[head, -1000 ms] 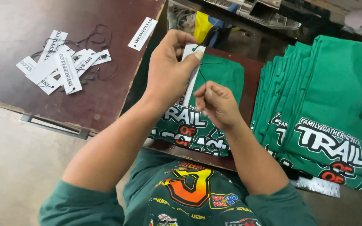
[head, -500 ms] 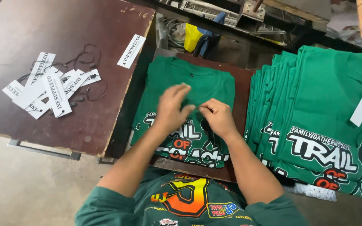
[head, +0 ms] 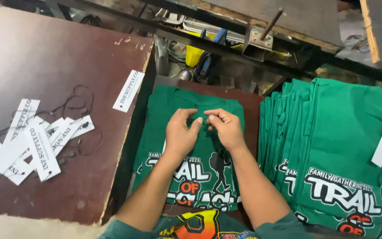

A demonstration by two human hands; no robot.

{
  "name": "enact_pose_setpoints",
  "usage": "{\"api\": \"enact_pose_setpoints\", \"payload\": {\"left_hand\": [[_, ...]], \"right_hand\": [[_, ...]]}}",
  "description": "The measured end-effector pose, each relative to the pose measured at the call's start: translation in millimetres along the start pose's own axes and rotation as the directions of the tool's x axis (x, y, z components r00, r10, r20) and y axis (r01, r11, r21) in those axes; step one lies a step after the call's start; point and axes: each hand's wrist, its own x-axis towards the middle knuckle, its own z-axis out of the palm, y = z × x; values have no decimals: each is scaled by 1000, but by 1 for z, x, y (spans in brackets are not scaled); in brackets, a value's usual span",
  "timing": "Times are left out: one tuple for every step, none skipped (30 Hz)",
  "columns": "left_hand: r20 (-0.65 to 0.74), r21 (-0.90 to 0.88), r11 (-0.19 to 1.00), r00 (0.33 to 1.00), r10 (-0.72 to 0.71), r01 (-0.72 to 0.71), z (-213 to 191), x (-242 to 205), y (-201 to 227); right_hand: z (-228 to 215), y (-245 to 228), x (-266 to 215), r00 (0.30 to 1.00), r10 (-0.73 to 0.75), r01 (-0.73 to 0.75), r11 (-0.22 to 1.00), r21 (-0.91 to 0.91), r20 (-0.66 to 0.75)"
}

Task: The person attaches white tags to green t-shirts by threading a string through the collar and securing it. They then fold the shirt and place it on a stack, repeating the process for multiple shirts.

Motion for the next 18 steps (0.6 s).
{"api": "enact_pose_setpoints", "payload": {"left_hand": [[-1,-2,1000,1000,8,-8,0,10,10],[92,-87,993,993,-74,83,0,20,19],[191,-159,970,970,-151,182,0,28,28],[190,-160,971,971,-147,178,1,36,24],[212,-174,955,956,-202,240,5,45,20],[234,-186,935,938,-255,301,9,55,17],[252,-187,937,936,-244,294,11,58,6],[267,-234,922,932,-244,308,13,62,-4],[280,-279,906,929,-241,319,14,68,-15],[295,-278,909,928,-226,310,17,68,-19],[256,-199,955,952,-167,221,19,67,-24],[221,-117,985,970,-102,130,21,66,-30],[234,-118,984,967,-105,135,20,67,-27],[226,-99,992,973,-56,80,18,68,-25],[217,-77,996,976,-17,35,15,66,-24],[229,-75,996,973,-30,49,16,64,-26],[245,-58,998,970,-11,26,15,63,-28],[260,-41,999,965,7,4,13,62,-30]], "right_hand": [[3,8,11,1000,-7,7,1000,-1,-4],[6,16,21,999,-38,38,999,21,9],[10,24,31,998,-66,65,997,44,24],[12,30,39,997,-70,69,997,44,22],[13,36,50,998,-58,58,996,69,-9],[12,41,61,998,-45,49,994,94,-41],[13,43,63,997,-46,52,994,91,-62],[14,45,66,999,-3,9,992,125,-49],[17,46,70,999,35,-29,987,160,-33],[18,50,71,998,30,-21,987,162,-53],[19,54,69,999,32,-26,985,169,-36],[21,60,68,999,35,-31,984,176,-18],[18,53,67,999,44,-39,984,175,-28],[17,47,65,1000,2,1,985,171,-15],[18,43,61,999,-32,31,985,169,5],[17,42,57,1000,-14,14,985,170,1],[17,41,56,999,-40,37,990,138,15],[18,39,54,997,-65,61,992,107,30]]}}
